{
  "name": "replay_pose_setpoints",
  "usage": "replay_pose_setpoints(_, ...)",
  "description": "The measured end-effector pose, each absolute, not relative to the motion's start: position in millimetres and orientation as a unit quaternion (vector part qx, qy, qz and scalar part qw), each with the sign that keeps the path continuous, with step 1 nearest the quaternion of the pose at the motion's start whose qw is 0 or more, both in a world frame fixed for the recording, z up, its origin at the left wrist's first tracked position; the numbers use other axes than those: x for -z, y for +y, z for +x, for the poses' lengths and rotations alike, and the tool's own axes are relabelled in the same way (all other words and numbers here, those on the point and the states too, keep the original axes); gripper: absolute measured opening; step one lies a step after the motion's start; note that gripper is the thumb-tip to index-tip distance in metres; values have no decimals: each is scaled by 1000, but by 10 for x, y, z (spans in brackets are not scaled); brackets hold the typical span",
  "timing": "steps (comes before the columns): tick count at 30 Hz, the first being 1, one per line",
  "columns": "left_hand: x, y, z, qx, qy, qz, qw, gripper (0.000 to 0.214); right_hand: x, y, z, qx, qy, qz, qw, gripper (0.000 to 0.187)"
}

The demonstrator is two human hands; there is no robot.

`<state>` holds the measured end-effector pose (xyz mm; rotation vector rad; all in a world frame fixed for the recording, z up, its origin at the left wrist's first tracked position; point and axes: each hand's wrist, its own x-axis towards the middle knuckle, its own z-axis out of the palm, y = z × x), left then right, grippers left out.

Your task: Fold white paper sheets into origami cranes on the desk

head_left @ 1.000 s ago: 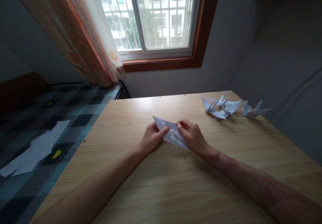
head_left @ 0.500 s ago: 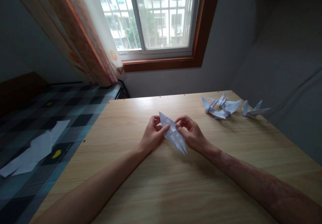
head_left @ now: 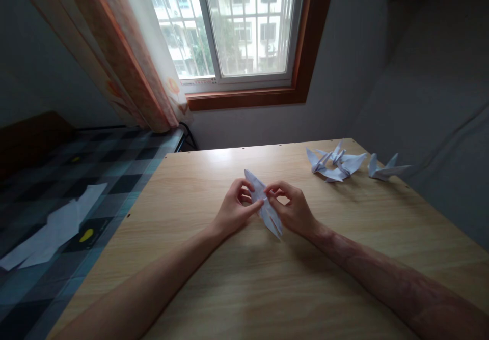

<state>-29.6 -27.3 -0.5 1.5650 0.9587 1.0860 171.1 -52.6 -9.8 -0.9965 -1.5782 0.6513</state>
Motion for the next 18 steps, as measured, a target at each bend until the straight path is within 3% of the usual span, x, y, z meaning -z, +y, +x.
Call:
replay_pose_setpoints(5,12,-264,-300,-441,387,672,452,34,104,-511,1705,-283,-664,-414,554,13)
replay_pose_setpoints(12,39,-217,-323,-467,320,599,566,40,151,-450,1737,-273,-615,-469,572,13)
replay_pose_setpoints(18,33,-149,-323,-526,319,567,548,52,170,-431,1738,-333,-600,-466,559,16)
